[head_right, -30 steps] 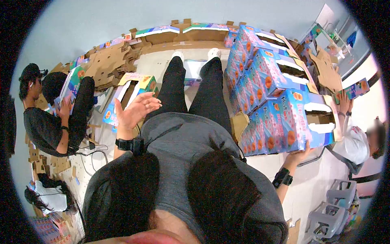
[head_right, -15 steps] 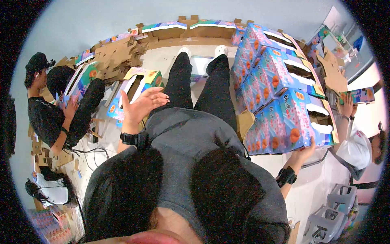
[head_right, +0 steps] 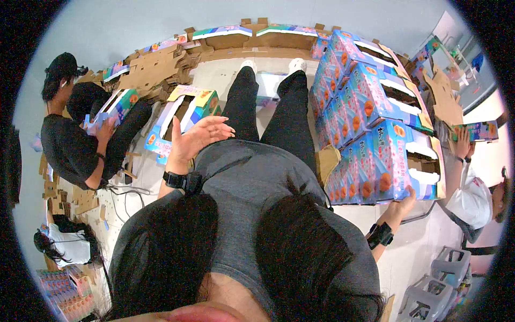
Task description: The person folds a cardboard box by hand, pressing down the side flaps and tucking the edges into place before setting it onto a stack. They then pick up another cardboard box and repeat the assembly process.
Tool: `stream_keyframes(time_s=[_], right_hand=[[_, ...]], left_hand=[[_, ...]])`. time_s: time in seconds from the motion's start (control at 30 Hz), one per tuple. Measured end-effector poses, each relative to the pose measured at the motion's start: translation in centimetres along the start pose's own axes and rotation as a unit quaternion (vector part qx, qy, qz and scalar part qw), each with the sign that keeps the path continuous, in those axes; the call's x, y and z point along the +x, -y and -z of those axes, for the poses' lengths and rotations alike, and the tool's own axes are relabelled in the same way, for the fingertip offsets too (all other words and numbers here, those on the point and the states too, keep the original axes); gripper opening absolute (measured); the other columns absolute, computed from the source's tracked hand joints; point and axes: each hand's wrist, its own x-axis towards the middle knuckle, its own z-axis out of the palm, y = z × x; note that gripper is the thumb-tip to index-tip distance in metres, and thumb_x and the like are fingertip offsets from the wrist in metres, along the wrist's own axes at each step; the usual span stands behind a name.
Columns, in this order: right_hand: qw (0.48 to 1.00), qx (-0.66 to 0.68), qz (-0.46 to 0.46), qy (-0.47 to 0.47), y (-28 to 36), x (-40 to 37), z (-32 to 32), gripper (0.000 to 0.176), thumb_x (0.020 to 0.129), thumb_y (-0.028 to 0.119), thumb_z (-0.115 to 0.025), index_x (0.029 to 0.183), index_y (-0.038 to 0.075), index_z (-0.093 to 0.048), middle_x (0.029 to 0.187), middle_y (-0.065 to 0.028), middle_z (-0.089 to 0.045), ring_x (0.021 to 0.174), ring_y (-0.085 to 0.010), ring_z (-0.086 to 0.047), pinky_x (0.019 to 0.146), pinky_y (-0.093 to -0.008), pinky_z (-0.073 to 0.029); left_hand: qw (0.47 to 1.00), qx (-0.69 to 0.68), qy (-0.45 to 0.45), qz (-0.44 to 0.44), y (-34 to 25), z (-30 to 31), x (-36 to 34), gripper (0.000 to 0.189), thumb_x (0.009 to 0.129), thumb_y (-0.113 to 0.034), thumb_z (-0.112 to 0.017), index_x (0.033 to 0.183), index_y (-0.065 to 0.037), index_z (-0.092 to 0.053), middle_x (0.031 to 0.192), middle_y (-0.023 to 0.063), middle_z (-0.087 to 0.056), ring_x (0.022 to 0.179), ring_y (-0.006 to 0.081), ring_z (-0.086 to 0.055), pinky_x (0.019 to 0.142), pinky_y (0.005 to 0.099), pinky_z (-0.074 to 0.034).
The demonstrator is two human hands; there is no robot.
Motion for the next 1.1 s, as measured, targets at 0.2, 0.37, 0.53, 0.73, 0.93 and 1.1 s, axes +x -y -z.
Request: stream_keyframes(time_s=[0.2,0.37,0.53,0.73,0.93,1.1], right_hand=[[0.926,-0.147,0.342,-0.068,-0.1,-3.8,-3.7,0.059,0.080,0.025,-0.065,0.132,0.001,-0.051,0.128,-0.0197,-0.056,0.114,-0.0374,-0.057,0.098,-0.0486,-0.044],[0.482,-0.562,0.651,-0.170,2.6,-9.4,-7.8,0.072,0.081,0.037,-0.064,0.147,0.021,-0.042,0.149,-0.0249,-0.034,0.131,-0.0440,-0.040,0.105,-0.0581,-0.032],[0.446,-0.686,0.574,-0.023,0.6,-8.5,-8.1,0.080,0.080,0.037,-0.066,0.152,0.023,-0.033,0.153,-0.0205,-0.032,0.140,-0.0421,-0.029,0.110,-0.0602,-0.024],[0.434,-0.792,0.425,0.061,-1.6,-7.9,-7.3,0.092,0.072,0.029,-0.071,0.153,0.020,-0.028,0.153,-0.0171,-0.035,0.139,-0.0346,-0.036,0.112,-0.0588,-0.026],[0.411,-0.803,0.430,0.041,-1.9,-6.9,-7.0,0.090,0.070,0.031,-0.072,0.150,0.017,-0.034,0.151,-0.0174,-0.037,0.138,-0.0341,-0.037,0.111,-0.0589,-0.028],[0.426,-0.788,0.441,0.049,-1.8,-7.6,-7.4,0.092,0.068,0.034,-0.075,0.149,0.017,-0.035,0.150,-0.0186,-0.037,0.135,-0.0353,-0.039,0.110,-0.0589,-0.029]], left_hand=[[1.000,0.004,0.017,-0.002,0.4,0.2,0.3,0.121,0.074,-0.094,-0.013,0.139,0.005,-0.042,0.129,0.0259,-0.055,0.123,0.0351,-0.052,0.109,0.0449,-0.033],[0.999,0.026,0.018,0.006,-0.1,0.0,0.1,0.119,0.075,-0.093,-0.014,0.140,0.004,-0.042,0.129,0.0260,-0.055,0.124,0.0357,-0.051,0.109,0.0448,-0.032],[0.999,0.036,0.019,0.008,-0.1,0.0,0.0,0.117,0.077,-0.091,-0.015,0.140,0.005,-0.041,0.130,0.0256,-0.055,0.125,0.0361,-0.051,0.109,0.0451,-0.032],[0.999,0.036,0.034,0.008,0.5,0.5,-0.2,0.114,0.080,-0.088,-0.015,0.140,0.006,-0.040,0.131,0.0255,-0.054,0.126,0.0367,-0.050,0.111,0.0456,-0.031],[0.997,0.039,0.061,0.015,1.0,0.8,0.1,0.103,0.086,-0.082,-0.015,0.142,0.000,-0.040,0.135,0.0218,-0.054,0.127,0.0313,-0.051,0.110,0.0418,-0.032],[0.996,-0.005,-0.030,0.089,2.2,2.0,0.1,0.100,0.089,-0.078,-0.018,0.140,0.004,-0.042,0.127,0.0211,-0.057,0.087,0.0174,-0.056,0.071,0.0228,-0.042]])
